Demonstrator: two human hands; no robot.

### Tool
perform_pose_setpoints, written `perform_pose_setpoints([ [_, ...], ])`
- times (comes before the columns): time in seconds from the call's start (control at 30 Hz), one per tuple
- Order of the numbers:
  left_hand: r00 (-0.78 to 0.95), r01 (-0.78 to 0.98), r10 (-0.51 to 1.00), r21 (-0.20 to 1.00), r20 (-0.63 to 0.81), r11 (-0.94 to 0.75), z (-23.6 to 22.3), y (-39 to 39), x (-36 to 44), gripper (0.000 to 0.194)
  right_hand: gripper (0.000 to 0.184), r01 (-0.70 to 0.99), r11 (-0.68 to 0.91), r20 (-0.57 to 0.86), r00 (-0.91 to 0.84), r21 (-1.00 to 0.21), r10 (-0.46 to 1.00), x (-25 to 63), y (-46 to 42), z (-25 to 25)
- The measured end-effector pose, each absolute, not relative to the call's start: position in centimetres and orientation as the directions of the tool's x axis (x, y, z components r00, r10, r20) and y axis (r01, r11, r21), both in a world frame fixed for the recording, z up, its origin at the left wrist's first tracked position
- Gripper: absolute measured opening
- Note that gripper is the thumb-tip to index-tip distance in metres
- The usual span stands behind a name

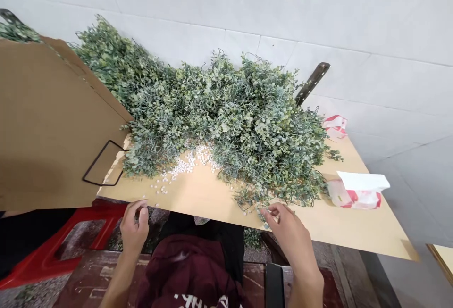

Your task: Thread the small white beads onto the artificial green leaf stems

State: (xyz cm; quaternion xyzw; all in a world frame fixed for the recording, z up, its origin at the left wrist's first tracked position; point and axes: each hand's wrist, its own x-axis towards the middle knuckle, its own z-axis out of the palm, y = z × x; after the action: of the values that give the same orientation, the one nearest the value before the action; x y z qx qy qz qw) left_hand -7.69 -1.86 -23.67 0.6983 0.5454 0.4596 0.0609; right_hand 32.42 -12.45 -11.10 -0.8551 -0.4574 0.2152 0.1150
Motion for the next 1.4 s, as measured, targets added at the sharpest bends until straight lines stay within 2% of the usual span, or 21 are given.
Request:
perform_pose_setpoints([
  [0.17,-0.015,0.66,0.806,0.611,0.592,-0.437,-22.6,-2.3,-6.7,0.017,0.043,0.703,-0.637,-0.292,0.566,-0.317,0.771,32.4,-15.7,-14.5],
  [0.27,0.0,0.629,0.823,0.639,0.569,-0.442,-22.5,-2.5,-6.1,0.017,0.043,0.729,-0.628,-0.309,0.552,-0.273,0.775,31.8,-16.4,-16.6],
  [0.4,0.036,0.607,0.841,0.657,0.54,-0.447,-22.6,-2.8,-5.0,0.017,0.033,0.734,-0.597,-0.235,0.549,-0.324,0.802,31.3,-16.3,-17.9],
  [0.53,0.037,0.606,0.851,0.665,0.524,-0.436,-22.4,-3.1,-4.6,0.018,0.03,0.682,-0.651,-0.227,0.612,-0.334,0.758,32.3,-16.2,-16.4],
  [0.6,0.024,0.606,0.856,0.674,0.517,-0.424,-22.3,-3.2,-4.7,0.019,0.034,0.625,-0.676,-0.17,0.673,-0.389,0.72,33.2,-16.5,-14.8],
  [0.73,-0.011,0.574,0.869,0.714,0.496,-0.4,-22.2,-3.6,-5.0,0.019,0.032,0.493,-0.635,0.101,0.829,-0.594,0.55,33.7,-16.9,-11.1],
  [0.83,-0.03,0.512,0.882,0.765,0.471,-0.391,-22.0,-4.0,-4.7,0.019,0.023,0.425,-0.371,0.325,0.896,-0.825,0.304,32.2,-16.1,-9.4],
  [0.87,-0.032,0.482,0.888,0.785,0.459,-0.388,-21.8,-4.1,-4.3,0.019,0.022,0.411,-0.267,0.344,0.901,-0.872,0.265,31.4,-15.6,-9.3],
  [0.9,-0.023,0.449,0.897,0.806,0.442,-0.385,-21.4,-4.2,-3.9,0.019,0.022,0.384,-0.18,0.325,0.901,-0.906,0.287,30.4,-15.1,-9.4],
  [0.93,0.002,0.413,0.909,0.828,0.416,-0.38,-20.9,-4.3,-3.3,0.019,0.021,0.338,-0.111,0.277,0.887,-0.934,0.368,29.3,-14.4,-9.7],
  [1.0,0.139,0.338,0.932,0.869,0.334,-0.362,-19.6,-4.6,-1.8,0.023,0.021,0.172,-0.04,0.109,0.771,-0.984,0.627,26.8,-13.3,-10.9],
  [1.07,0.368,0.292,0.906,0.899,0.208,-0.325,-18.1,-4.8,-0.2,0.029,0.024,0.056,-0.068,-0.023,0.581,-0.996,0.813,24.1,-12.4,-12.3],
  [1.13,0.547,0.253,0.83,0.925,0.105,-0.284,-17.0,-5.1,1.1,0.039,0.018,-0.008,-0.104,-0.097,0.426,-0.995,0.899,21.5,-11.8,-13.7],
  [1.17,0.577,0.221,0.811,0.937,0.096,-0.269,-16.7,-5.3,1.7,0.044,0.017,-0.041,-0.119,-0.126,0.363,-0.992,0.923,20.5,-11.7,-14.3],
  [1.27,0.566,0.079,0.82,0.985,0.083,-0.154,-16.7,-5.7,2.6,0.046,0.019,-0.092,-0.152,-0.17,0.236,-0.984,0.957,18.3,-11.4,-15.6],
  [1.4,0.417,-0.159,0.909,0.983,-0.015,0.089,-17.6,-5.7,3.0,0.038,0.029,0.102,-0.184,-0.181,0.034,-0.978,0.983,17.5,-11.1,-16.4],
])
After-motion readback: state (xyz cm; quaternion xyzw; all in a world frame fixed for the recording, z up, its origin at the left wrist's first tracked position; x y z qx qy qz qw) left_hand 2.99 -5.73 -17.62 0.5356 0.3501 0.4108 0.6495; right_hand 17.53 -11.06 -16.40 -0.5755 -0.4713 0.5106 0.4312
